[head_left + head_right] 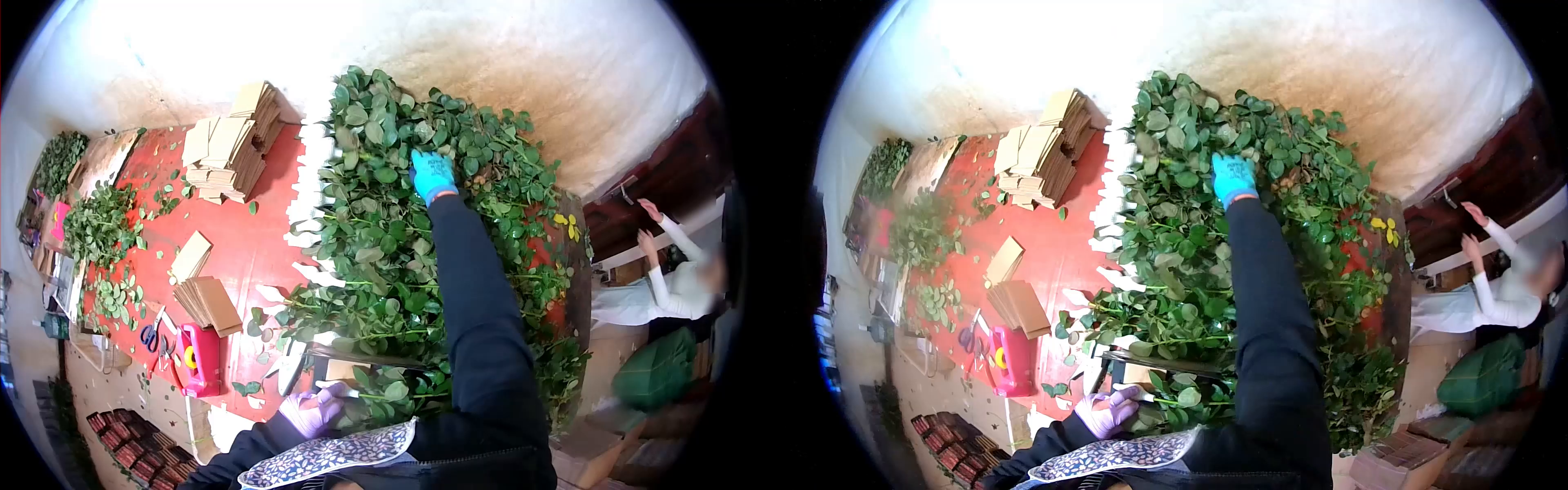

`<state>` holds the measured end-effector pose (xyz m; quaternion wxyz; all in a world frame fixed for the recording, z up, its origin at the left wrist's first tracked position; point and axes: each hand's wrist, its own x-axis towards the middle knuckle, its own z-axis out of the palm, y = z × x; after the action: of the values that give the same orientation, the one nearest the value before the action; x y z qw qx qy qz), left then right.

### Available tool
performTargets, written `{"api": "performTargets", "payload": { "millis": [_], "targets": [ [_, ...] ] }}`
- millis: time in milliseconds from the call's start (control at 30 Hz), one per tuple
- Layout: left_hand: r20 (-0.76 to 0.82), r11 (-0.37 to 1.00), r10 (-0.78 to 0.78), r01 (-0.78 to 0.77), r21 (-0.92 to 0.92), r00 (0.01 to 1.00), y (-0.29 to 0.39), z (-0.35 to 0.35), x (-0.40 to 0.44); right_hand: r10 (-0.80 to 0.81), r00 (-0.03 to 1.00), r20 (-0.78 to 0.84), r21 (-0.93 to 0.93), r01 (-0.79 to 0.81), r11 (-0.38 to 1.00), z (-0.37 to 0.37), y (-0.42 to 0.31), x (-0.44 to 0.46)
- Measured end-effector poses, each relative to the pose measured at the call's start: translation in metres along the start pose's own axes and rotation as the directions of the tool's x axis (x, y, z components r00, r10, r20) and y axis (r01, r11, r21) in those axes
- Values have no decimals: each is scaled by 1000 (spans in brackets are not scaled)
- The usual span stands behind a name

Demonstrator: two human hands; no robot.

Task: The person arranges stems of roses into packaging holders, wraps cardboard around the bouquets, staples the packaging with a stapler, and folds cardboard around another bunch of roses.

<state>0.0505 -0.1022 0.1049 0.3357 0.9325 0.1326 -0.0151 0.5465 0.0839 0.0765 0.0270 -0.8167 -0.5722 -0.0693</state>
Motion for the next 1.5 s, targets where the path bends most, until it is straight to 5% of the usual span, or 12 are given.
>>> {"api": "performTargets", "payload": {
  "millis": [233, 500, 567, 667, 700, 733, 800, 833, 900, 1167, 1400, 1500],
  "targets": [
    [-48, 999, -8, 7, -35, 999, -6, 16, -6, -406, 819, -405, 97, 480, 872, -25, 16, -107],
    [-316, 982, 188, -182, 49, 930, -9, 16, 6, -722, 660, -206, -16, 736, 677, -153, -78, -253],
    [-53, 981, 31, -20, 194, 998, 6, 5, -7, -694, 718, -55, 72, 696, 714, -175, -90, -270],
    [-281, 949, -67, -26, -316, 957, 5, 12, -4, -639, 759, 125, 181, 616, 767, -194, -96, -311],
    [-124, 473, -157, -35, -880, 980, 2, 22, -12, -613, 776, 147, 205, 583, 787, -195, -95, -323],
    [38, -259, -241, -26, -965, 970, -2, 32, -20, -601, 791, 114, 236, 566, 790, -187, -93, -337],
    [-84, 810, -301, 208, -548, 950, 4, 16, -18, -550, 807, 215, 240, 502, 831, -169, -79, -366],
    [-82, 984, -116, 103, -146, 990, 7, 7, -18, -517, 832, 199, 267, 462, 846, -158, -73, -378],
    [105, 904, -282, 300, -305, 954, 2, 13, -14, -450, 837, 312, 247, 386, 889, -132, -58, -398],
    [-294, 985, 170, -150, 91, 941, -4, 10, -7, -448, 776, 443, 293, 348, 891, -103, -47, -404],
    [-49, 997, 63, -60, 46, 997, -7, -2, 8, -505, 596, 625, 258, 453, 854, -184, -57, -342],
    [-25, 975, -110, 103, -195, 994, -4, 6, 11, -540, 824, 172, 234, 498, 835, -224, -78, -242]
  ]
}}
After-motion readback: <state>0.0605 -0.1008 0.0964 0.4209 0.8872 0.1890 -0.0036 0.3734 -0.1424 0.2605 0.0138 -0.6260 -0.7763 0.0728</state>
